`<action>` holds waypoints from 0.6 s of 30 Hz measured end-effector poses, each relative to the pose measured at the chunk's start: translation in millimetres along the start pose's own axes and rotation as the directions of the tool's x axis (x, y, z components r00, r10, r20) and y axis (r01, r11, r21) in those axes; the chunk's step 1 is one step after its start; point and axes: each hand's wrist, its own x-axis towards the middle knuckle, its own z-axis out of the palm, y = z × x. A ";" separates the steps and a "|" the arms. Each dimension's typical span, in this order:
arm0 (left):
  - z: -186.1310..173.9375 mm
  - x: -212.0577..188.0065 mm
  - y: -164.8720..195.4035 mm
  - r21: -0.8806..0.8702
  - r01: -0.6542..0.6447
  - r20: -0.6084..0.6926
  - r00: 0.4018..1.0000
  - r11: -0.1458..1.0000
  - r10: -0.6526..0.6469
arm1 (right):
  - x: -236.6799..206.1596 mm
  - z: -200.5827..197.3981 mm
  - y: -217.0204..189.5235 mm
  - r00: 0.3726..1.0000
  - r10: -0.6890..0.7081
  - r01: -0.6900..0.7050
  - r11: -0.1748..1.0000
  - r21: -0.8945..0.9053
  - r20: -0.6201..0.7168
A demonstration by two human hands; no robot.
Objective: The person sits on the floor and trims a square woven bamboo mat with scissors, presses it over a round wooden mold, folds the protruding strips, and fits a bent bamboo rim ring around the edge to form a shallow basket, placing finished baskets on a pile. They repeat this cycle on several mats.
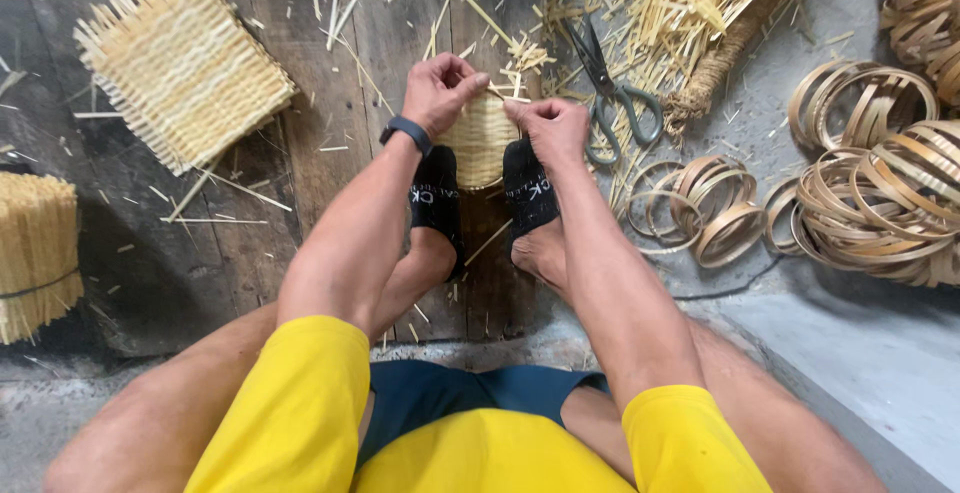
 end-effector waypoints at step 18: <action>-20.6 -45.2 -16.4 -0.220 0.340 -0.331 0.855 0.914 -0.398 | 18.7 53.5 -31.8 0.961 -0.040 0.130 0.938 -0.322 0.274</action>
